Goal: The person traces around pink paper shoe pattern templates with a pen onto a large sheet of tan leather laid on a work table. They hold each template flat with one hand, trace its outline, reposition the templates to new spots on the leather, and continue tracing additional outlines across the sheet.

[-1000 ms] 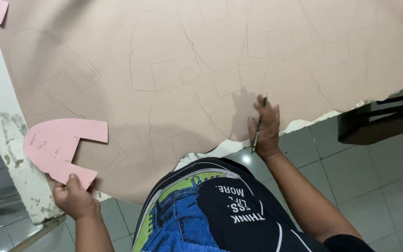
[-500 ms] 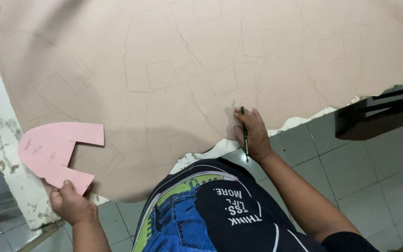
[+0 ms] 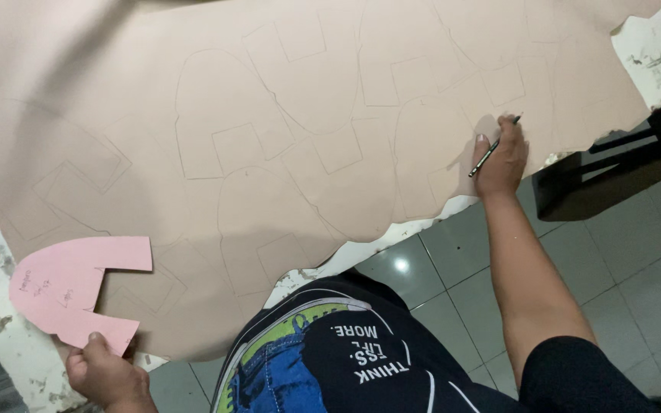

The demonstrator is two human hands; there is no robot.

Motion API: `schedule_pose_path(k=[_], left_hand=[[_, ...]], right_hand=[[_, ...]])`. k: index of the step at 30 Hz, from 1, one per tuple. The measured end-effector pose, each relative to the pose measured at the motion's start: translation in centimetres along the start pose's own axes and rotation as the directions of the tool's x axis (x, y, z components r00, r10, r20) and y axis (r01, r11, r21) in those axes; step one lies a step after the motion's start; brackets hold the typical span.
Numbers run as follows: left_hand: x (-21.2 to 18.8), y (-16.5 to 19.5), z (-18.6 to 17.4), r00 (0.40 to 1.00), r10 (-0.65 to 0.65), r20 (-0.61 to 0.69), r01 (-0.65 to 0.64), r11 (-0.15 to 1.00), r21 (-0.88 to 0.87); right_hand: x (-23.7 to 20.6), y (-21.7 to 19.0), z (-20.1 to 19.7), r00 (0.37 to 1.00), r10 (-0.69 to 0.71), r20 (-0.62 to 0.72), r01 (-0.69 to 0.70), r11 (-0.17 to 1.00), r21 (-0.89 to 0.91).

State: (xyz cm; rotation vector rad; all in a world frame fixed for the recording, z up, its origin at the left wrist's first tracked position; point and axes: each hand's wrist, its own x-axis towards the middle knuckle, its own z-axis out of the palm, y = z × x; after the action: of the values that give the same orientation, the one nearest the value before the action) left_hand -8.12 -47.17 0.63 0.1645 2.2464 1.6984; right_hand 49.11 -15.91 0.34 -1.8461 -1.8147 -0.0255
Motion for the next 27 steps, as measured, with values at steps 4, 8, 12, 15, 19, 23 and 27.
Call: schedule_pose_path(k=[4,8,12,15,19,23,27], left_hand=[[-0.2,0.2,0.1,0.999,0.029,0.018,-0.028,0.998,-0.062],[-0.5,0.5,0.1,1.0,-0.016,-0.009,0.016,1.0,-0.012],[-0.8,0.8,0.3,0.997,-0.042,-0.07,0.046,0.997,0.059],[-0.8,0.8,0.4,0.998,0.034,-0.052,-0.031,0.998,0.051],[-0.6,0.5,0.5,0.999,0.015,-0.048,-0.014,1.0,0.018],[-0.5,0.2,0.6,0.999,0.026,-0.047,-0.025,1.0,0.018],[-0.6,0.4,0.5,0.998,0.015,-0.055,-0.013,0.999,0.03]], right_hand=[[0.0,0.1,0.1,0.997,0.072,-0.005,-0.072,0.997,-0.025],[0.0,0.2,0.0,0.995,0.095,0.005,-0.095,0.995,-0.016],[-0.1,0.4,0.0,0.998,0.07,0.0,-0.07,0.997,-0.038],[-0.1,0.7,0.1,0.997,0.075,0.002,-0.075,0.996,-0.043],[-0.2,1.1,0.4,0.996,0.086,-0.002,-0.086,0.996,-0.02],[-0.1,1.3,0.7,0.996,0.092,-0.002,-0.092,0.995,-0.028],[-0.2,1.4,0.8,0.998,0.059,-0.021,-0.06,0.998,-0.027]])
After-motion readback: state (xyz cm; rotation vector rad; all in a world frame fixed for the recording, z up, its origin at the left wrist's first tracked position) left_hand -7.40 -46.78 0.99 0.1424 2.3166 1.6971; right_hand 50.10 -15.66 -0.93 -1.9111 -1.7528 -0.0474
